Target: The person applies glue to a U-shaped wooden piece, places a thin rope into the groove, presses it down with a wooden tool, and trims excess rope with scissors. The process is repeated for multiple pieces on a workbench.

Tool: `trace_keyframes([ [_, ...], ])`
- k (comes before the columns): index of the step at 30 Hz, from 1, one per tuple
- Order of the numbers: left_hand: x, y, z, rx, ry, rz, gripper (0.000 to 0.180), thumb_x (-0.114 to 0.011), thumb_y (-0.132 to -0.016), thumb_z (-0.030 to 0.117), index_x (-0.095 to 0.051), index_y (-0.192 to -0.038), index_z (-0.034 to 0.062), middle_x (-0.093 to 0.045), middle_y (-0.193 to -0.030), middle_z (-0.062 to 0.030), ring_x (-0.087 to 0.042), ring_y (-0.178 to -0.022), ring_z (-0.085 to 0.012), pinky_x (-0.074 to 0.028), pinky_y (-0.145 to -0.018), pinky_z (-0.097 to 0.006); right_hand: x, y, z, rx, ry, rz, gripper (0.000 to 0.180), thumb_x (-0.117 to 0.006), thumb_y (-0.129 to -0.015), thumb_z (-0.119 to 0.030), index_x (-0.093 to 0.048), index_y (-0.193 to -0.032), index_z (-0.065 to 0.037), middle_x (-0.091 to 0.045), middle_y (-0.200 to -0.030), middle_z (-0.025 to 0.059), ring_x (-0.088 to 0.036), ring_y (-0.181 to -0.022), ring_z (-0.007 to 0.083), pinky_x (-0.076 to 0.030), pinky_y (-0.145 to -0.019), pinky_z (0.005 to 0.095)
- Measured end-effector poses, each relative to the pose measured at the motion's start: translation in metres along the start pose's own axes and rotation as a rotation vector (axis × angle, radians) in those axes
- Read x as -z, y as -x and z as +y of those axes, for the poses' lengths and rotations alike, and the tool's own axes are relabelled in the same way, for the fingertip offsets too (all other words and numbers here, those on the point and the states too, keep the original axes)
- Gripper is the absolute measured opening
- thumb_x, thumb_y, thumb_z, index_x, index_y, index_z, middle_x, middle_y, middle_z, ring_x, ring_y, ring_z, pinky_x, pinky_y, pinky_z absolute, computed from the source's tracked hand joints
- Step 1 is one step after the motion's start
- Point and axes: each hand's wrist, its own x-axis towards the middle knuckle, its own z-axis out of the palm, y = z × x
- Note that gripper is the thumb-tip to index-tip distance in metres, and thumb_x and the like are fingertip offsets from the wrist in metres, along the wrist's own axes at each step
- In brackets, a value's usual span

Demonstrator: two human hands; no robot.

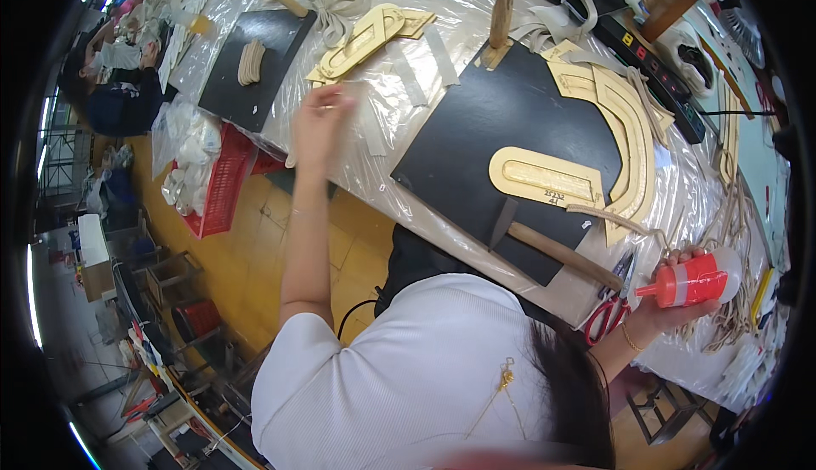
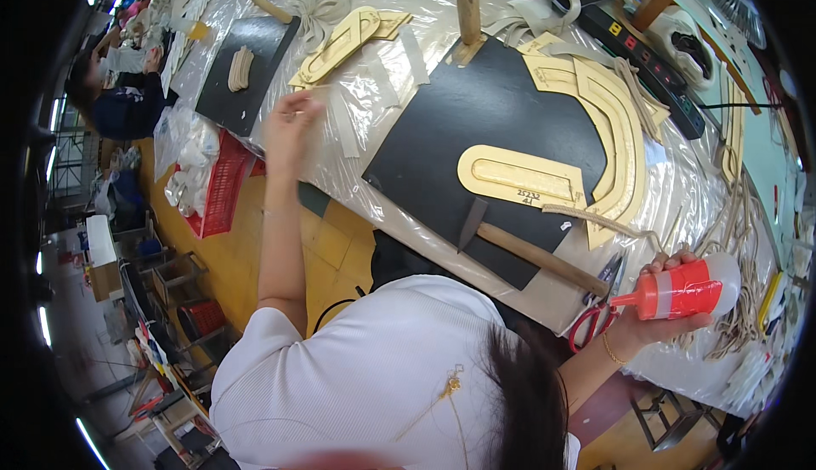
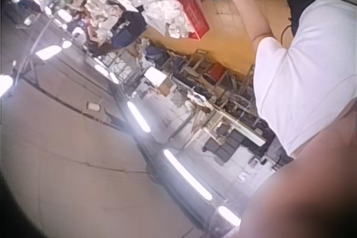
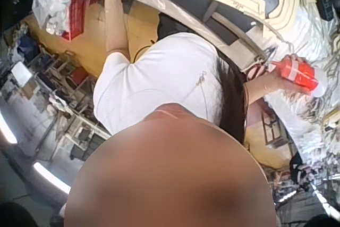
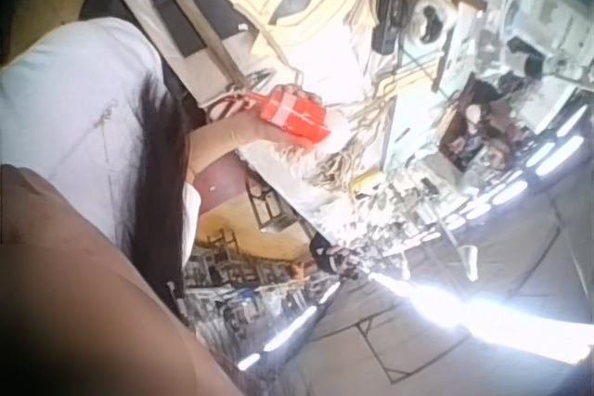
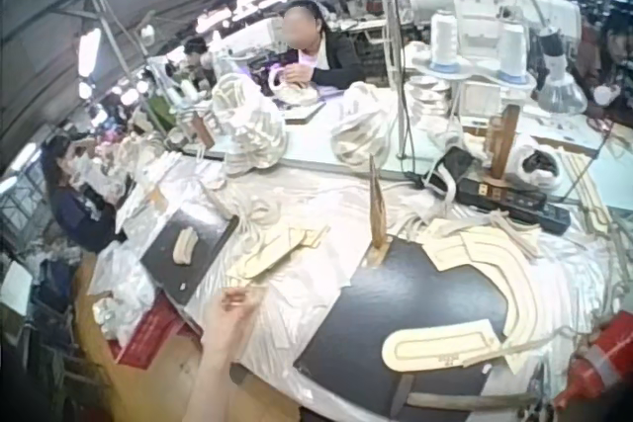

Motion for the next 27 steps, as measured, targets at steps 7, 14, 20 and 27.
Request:
trace_keyframes([
  [7, 0.088, -0.055, -0.064, -0.025, -0.401, 0.218, 0.041, -0.082, -0.081, 0.021, -0.069, -0.109, -0.0064, -0.070, -0.108, -0.0147, -0.067, -0.088, -0.0203, -0.054, -0.077, -0.033, -0.014, -0.004, 0.017, 0.043, 0.091, 0.144, 0.101, -0.075, -0.071, -0.075, -0.047, -0.130, 0.003, -0.058, -0.108, 0.0138, -0.060, -0.094, 0.0269, -0.056, -0.078, 0.0351],
  [14, 0.084, -0.066, -0.087, -0.246, -0.804, 0.217, 0.052, -0.082, -0.075, 0.026, -0.070, -0.115, -0.0047, -0.064, -0.115, -0.0215, -0.067, -0.092, -0.0317, -0.053, -0.083, -0.038, -0.030, -0.007, 0.026, 0.072, 0.165, 0.200, 0.101, -0.075, -0.071, -0.076, -0.049, -0.129, 0.003, -0.060, -0.107, 0.0134, -0.060, -0.092, 0.0271, -0.056, -0.078, 0.0353],
  [20, 0.095, -0.078, -0.115, -0.297, -0.892, 0.168, 0.051, -0.075, -0.081, 0.032, -0.071, -0.118, -0.0021, -0.064, -0.116, -0.0252, -0.062, -0.109, -0.0385, -0.048, -0.097, -0.042, -0.023, -0.006, 0.035, 0.072, 0.007, 0.180, 0.105, -0.074, -0.070, -0.077, -0.048, -0.132, 0.004, -0.063, -0.107, 0.0163, -0.064, -0.094, 0.0300, -0.058, -0.081, 0.0415],
  [27, 0.021, -0.032, -0.043, -0.430, -0.692, 0.271, 0.067, -0.083, -0.082, 0.034, -0.057, -0.137, 0.0045, -0.058, -0.130, -0.0152, -0.051, -0.123, -0.0318, -0.041, -0.106, -0.039, -0.035, -0.013, 0.082, 0.279, 0.557, 0.322, 0.091, -0.088, -0.070, -0.050, -0.048, -0.138, -0.005, -0.058, -0.133, 0.0109, -0.061, -0.119, 0.0279, -0.051, -0.104, 0.0602],
])
